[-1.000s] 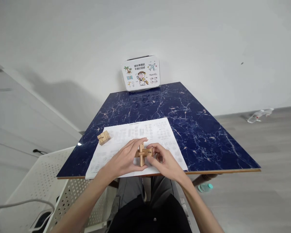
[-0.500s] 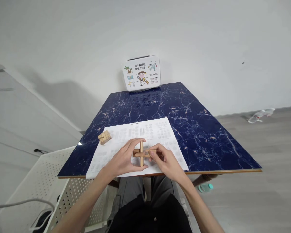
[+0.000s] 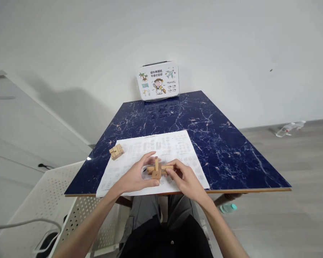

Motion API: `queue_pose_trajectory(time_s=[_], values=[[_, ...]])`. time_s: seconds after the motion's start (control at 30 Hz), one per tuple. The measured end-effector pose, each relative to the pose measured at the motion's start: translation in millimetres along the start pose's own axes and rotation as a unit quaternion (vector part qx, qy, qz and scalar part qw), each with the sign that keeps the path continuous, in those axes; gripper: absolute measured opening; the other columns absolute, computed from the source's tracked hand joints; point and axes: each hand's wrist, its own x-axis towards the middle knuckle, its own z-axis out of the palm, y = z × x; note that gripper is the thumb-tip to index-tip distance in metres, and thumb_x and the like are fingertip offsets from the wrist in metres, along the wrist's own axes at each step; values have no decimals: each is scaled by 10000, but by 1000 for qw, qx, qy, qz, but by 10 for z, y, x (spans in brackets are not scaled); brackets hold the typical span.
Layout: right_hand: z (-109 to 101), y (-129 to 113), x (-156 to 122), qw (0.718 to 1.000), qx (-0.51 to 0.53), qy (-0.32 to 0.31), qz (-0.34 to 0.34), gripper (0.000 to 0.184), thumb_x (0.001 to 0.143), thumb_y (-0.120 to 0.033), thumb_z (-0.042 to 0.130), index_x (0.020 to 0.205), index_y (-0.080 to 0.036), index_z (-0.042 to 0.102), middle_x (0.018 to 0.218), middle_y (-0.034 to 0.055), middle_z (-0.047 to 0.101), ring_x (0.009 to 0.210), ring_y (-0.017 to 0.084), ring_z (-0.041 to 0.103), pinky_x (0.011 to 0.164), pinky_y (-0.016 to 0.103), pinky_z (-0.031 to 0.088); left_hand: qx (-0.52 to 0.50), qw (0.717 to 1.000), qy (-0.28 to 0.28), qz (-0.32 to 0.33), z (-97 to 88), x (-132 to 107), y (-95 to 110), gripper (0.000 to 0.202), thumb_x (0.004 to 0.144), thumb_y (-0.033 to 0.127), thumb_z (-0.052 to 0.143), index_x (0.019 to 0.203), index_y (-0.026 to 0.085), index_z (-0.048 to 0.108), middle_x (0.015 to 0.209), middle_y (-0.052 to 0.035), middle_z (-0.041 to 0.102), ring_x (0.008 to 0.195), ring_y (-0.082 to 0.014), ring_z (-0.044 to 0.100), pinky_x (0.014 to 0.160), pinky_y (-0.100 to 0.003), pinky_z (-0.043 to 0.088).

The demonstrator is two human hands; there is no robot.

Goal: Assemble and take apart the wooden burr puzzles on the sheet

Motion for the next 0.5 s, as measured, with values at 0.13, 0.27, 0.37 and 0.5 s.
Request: queue_pose_trajectory(time_s=[0.13,0.27,0.37,0.5], values=[[6,-5,0,1000,9,4,-8,260,1036,-459,534,1046,-225,648,938,50,719,868,213,652,784,314,485,-50,998,-29,-18,-25,18,20,991,720,472,880,1537,268,356,1403,-146,602,1326,-364,565,1122,-556,423],[8,9,-3,1000,-4,2,-15,247,1042,-442,531,1056,-224,644,933,42,716,834,200,640,756,305,471,-111,994,-13,-6,10,36,18,881,762,418,861,1500,268,402,1383,-138,619,1323,-344,570,1125,-540,424],[8,7,-6,1000,-22,-8,-17,246,1043,-440,527,1063,-223,642,921,39,727,808,199,633,737,307,461,-147,989,15,22,-18,54,46,801,793,386,838,1470,266,427,1407,-132,615,1342,-320,559,1168,-530,387],[11,-17,-2,999,-44,-6,-13,269,1039,-457,520,1068,-225,654,904,40,736,780,204,617,717,317,451,-132,983,103,74,-223,72,52,674,892,429,715,1471,273,407,1478,-115,573,1394,-288,520,1177,-498,400]])
